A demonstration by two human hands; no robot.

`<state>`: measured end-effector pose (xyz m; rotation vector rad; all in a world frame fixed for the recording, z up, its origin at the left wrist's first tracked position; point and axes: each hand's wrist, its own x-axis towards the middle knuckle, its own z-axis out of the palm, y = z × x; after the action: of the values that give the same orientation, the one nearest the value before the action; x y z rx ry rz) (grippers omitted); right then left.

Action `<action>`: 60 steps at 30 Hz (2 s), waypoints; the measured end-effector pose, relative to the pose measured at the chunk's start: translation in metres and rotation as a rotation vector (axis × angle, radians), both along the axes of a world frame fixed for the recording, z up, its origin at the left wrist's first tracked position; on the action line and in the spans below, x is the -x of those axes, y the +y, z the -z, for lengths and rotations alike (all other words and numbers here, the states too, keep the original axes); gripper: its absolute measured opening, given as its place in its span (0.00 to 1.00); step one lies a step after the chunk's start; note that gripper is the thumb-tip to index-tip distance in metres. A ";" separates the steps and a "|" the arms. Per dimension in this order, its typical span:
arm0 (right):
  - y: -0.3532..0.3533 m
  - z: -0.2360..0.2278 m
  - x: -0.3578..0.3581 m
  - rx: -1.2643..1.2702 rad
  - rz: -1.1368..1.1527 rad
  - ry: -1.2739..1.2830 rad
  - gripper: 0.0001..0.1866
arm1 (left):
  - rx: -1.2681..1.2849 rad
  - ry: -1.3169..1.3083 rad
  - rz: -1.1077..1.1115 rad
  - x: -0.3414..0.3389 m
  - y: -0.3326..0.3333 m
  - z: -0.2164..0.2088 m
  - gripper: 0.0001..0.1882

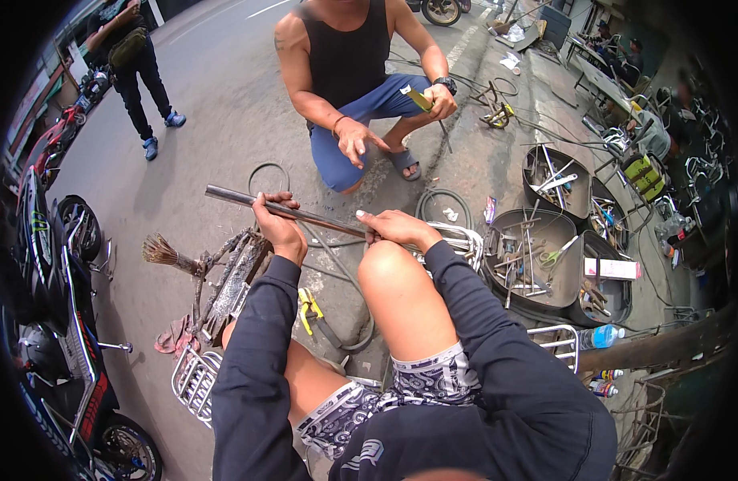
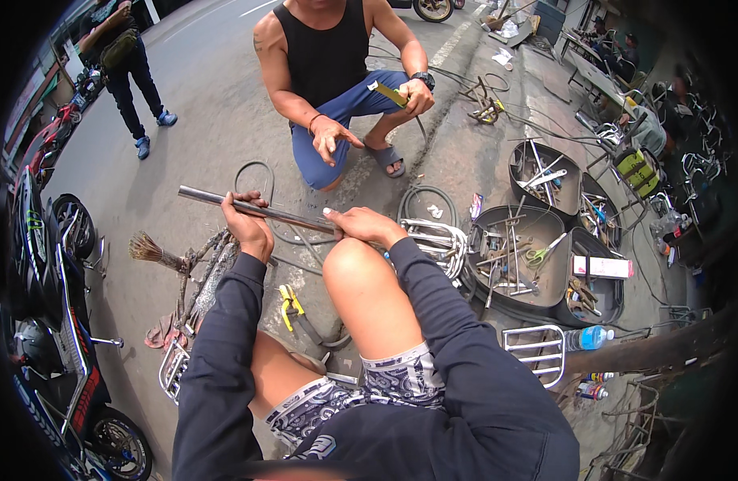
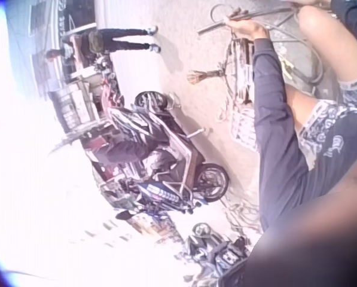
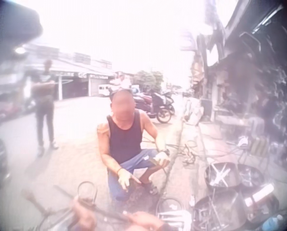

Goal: The person welds metal bars using a handheld welding torch while seated on the ground. They then receive a metal tube from another person, measure it with a tape measure, and inspect the welded assembly.

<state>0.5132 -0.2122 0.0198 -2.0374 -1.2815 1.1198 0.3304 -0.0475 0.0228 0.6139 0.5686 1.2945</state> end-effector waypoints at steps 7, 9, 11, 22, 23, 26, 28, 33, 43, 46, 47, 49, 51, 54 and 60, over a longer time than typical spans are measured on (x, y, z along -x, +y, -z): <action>-0.017 -0.015 -0.007 0.042 0.064 -0.142 0.49 | -0.123 -0.067 0.087 0.006 0.000 -0.014 0.14; -0.020 -0.017 -0.007 0.048 0.108 -0.162 0.51 | -0.223 -0.092 0.105 0.011 0.000 -0.021 0.12; -0.022 -0.018 -0.005 0.018 0.099 -0.082 0.51 | -0.250 -0.040 0.101 0.016 -0.001 -0.026 0.12; -0.017 -0.022 0.007 -0.022 0.087 -0.143 0.50 | -0.239 0.125 -0.038 0.015 0.000 -0.024 0.12; -0.017 -0.022 0.008 -0.009 0.083 -0.149 0.49 | -0.217 0.140 -0.055 0.015 0.000 -0.022 0.12; -0.015 -0.026 0.008 0.036 0.046 -0.163 0.49 | -0.082 0.190 -0.071 0.016 0.001 -0.017 0.14; -0.016 -0.028 0.008 0.033 0.018 -0.202 0.49 | 0.049 0.134 -0.053 0.018 0.000 -0.014 0.14; -0.016 -0.025 0.010 0.017 0.122 -0.118 0.48 | -0.053 0.219 -0.015 0.022 0.002 -0.013 0.21; -0.019 -0.009 0.002 -0.022 0.146 0.038 0.45 | -0.109 0.282 -0.003 0.021 0.003 -0.016 0.22; -0.017 -0.012 0.000 0.014 0.107 -0.043 0.45 | -0.075 0.273 -0.021 0.021 0.003 -0.014 0.20; -0.018 -0.012 0.000 -0.009 0.106 -0.064 0.44 | -0.081 0.281 -0.023 0.021 0.003 -0.014 0.20; -0.019 -0.013 0.001 -0.049 0.106 -0.103 0.44 | -0.089 0.284 -0.025 0.020 0.003 -0.014 0.21; -0.019 -0.011 0.003 -0.104 0.121 -0.051 0.43 | -0.094 0.287 -0.025 0.020 0.003 -0.014 0.21; -0.018 -0.007 0.003 -0.128 0.112 -0.078 0.44 | -0.097 0.297 -0.019 0.020 0.003 -0.015 0.22; -0.019 -0.003 0.000 -0.214 0.121 -0.119 0.43 | -0.088 0.319 0.004 0.022 0.004 -0.016 0.23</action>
<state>0.5128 -0.2309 0.0229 -2.0145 -1.2576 0.7827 0.3082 -0.0434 0.0391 0.9038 0.7732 1.2302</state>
